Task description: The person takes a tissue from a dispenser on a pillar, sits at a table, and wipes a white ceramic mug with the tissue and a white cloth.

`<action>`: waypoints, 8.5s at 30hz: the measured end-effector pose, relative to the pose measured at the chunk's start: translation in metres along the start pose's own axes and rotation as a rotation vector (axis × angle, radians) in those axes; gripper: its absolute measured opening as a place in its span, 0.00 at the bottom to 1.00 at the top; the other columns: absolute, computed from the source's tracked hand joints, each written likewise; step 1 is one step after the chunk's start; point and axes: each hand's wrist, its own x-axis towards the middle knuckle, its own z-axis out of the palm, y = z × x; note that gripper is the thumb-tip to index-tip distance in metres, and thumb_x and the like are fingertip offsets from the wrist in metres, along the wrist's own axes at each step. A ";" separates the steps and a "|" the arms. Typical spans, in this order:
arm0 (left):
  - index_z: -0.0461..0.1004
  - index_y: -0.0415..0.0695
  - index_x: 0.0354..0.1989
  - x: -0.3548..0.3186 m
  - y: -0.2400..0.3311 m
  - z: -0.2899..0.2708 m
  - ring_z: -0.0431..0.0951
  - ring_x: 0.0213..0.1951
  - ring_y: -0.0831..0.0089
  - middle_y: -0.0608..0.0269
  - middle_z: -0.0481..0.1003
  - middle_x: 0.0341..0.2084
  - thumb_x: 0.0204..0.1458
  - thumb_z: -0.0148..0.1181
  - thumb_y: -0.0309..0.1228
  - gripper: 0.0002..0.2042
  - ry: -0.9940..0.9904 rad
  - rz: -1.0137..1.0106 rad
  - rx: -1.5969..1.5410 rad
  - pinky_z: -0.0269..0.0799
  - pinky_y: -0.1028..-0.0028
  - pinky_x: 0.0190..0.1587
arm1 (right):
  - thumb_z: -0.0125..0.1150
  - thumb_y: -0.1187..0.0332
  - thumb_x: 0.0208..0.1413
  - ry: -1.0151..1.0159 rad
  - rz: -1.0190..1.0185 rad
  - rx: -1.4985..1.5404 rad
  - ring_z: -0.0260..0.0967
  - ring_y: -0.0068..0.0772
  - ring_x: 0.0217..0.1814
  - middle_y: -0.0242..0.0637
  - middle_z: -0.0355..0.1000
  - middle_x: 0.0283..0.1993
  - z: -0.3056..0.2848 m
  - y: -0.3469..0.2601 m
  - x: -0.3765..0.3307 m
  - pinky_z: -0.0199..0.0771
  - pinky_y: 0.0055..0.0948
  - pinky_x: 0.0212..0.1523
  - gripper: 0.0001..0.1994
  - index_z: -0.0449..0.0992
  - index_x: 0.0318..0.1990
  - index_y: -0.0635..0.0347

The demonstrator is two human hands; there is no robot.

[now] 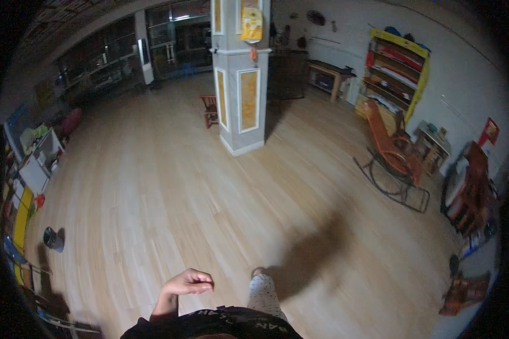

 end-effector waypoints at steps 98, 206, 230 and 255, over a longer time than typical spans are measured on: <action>0.72 0.48 0.40 0.467 -0.035 -0.344 0.75 0.28 0.63 0.55 0.75 0.27 0.43 0.59 0.35 0.13 2.820 -0.733 -0.517 0.69 0.69 0.33 | 0.53 0.64 0.50 -1.881 -1.988 -2.610 0.68 0.32 0.31 0.38 0.69 0.27 -0.063 -1.067 -0.168 0.64 0.31 0.28 0.11 0.67 0.40 0.55; 0.71 0.39 0.34 -2.081 -0.594 0.556 0.70 0.31 0.71 0.60 0.70 0.25 0.49 0.48 0.30 0.09 1.746 -0.331 -0.870 0.64 0.72 0.32 | 0.48 0.70 0.52 -1.089 -1.284 -0.346 0.64 0.27 0.45 0.37 0.67 0.44 1.505 0.241 -1.579 0.62 0.24 0.46 0.16 0.65 0.49 0.67; 0.72 0.39 0.35 -2.441 -0.715 0.377 0.71 0.34 0.68 0.58 0.72 0.31 0.47 0.52 0.33 0.11 1.024 -0.331 -0.225 0.67 0.71 0.38 | 0.46 0.71 0.55 -1.057 -1.011 0.297 0.61 0.21 0.41 0.32 0.66 0.40 1.739 0.194 -1.763 0.61 0.20 0.41 0.15 0.63 0.50 0.65; 0.58 0.39 0.54 -2.441 -0.619 0.374 0.66 0.49 0.66 0.56 0.66 0.47 0.54 0.37 0.45 0.25 0.595 -0.068 -0.860 0.58 0.69 0.53 | 0.49 0.75 0.51 -1.750 -1.370 -0.713 0.60 0.28 0.50 0.46 0.65 0.49 1.689 0.411 -1.718 0.58 0.25 0.51 0.19 0.60 0.51 0.70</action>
